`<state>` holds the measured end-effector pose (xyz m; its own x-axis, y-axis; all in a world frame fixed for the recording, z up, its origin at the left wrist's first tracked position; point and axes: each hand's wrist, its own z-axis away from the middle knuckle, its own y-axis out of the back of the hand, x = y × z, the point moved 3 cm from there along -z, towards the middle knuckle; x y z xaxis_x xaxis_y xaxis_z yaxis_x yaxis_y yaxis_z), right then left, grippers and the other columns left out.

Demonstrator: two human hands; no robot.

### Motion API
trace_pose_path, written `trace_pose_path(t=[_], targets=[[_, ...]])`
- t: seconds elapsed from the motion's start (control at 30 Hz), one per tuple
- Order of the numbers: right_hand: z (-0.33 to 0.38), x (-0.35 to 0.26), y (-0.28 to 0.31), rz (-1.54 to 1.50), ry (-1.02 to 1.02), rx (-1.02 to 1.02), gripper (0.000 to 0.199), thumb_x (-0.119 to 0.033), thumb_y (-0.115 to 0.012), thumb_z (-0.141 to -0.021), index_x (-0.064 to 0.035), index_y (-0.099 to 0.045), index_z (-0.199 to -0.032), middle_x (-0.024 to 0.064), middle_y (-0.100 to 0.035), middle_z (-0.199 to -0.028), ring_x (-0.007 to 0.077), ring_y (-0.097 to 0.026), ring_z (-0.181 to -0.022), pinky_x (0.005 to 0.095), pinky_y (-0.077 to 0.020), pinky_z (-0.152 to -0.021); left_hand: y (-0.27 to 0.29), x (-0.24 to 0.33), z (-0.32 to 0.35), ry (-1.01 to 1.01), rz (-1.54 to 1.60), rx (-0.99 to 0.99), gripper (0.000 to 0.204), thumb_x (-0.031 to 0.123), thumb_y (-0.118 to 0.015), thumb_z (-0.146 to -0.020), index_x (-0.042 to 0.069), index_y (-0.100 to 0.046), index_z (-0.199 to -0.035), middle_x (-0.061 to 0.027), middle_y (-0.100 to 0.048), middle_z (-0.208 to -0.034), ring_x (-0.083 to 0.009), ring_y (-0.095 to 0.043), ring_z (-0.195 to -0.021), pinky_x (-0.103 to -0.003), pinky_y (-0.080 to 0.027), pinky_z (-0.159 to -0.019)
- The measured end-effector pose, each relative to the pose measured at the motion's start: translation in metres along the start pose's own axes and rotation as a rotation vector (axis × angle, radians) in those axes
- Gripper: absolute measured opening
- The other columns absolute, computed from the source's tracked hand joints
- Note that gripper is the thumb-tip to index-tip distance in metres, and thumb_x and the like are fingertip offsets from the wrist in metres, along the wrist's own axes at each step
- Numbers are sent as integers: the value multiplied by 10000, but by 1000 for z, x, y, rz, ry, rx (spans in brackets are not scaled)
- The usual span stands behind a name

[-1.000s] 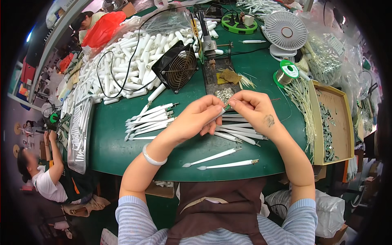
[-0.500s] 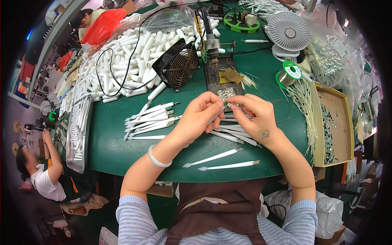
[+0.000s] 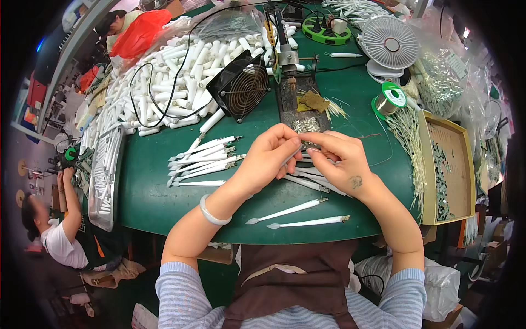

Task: Assembling electronic components by soldering wires and attaching protective tubes.

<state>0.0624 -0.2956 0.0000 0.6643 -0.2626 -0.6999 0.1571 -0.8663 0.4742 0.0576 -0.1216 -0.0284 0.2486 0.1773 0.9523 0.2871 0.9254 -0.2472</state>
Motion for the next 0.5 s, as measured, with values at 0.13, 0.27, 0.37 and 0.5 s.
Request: trace_pose_path(t=[0.13,0.27,0.37,0.5], targets=[[0,2,0,45,50,-7,338,22,-651,-816,-27,-686,-1149,58,-537,-666,134,-459,-533,277,-354,-483,1,1,0,-3,-11,10,158,205,-560,-1003,49,-534,-999,-35,-606,-814,-61,-536,-575,-192,-364,-431],[1,1,2,70,61,6,322,23,-649,-816,-25,-692,-1132,58,-529,-661,134,-454,-528,280,-352,-481,1,1,0,4,31,53,140,185,-539,-1011,47,-537,-985,-37,-616,-798,-62,-508,-563,-196,-332,-421],[0,1,2,41,19,-13,307,25,-654,-815,-25,-698,-1115,44,-514,-652,117,-439,-527,275,-341,-482,2,0,1,24,71,61,137,181,-534,-1012,46,-536,-987,-40,-616,-800,-65,-499,-560,-198,-329,-419],[-1,3,3,-3,-139,-7,235,14,-679,-808,-24,-703,-1038,19,-494,-644,84,-410,-532,262,-319,-487,2,1,1,20,82,46,138,181,-526,-1015,44,-536,-1005,-39,-613,-803,-64,-501,-570,-198,-332,-429]])
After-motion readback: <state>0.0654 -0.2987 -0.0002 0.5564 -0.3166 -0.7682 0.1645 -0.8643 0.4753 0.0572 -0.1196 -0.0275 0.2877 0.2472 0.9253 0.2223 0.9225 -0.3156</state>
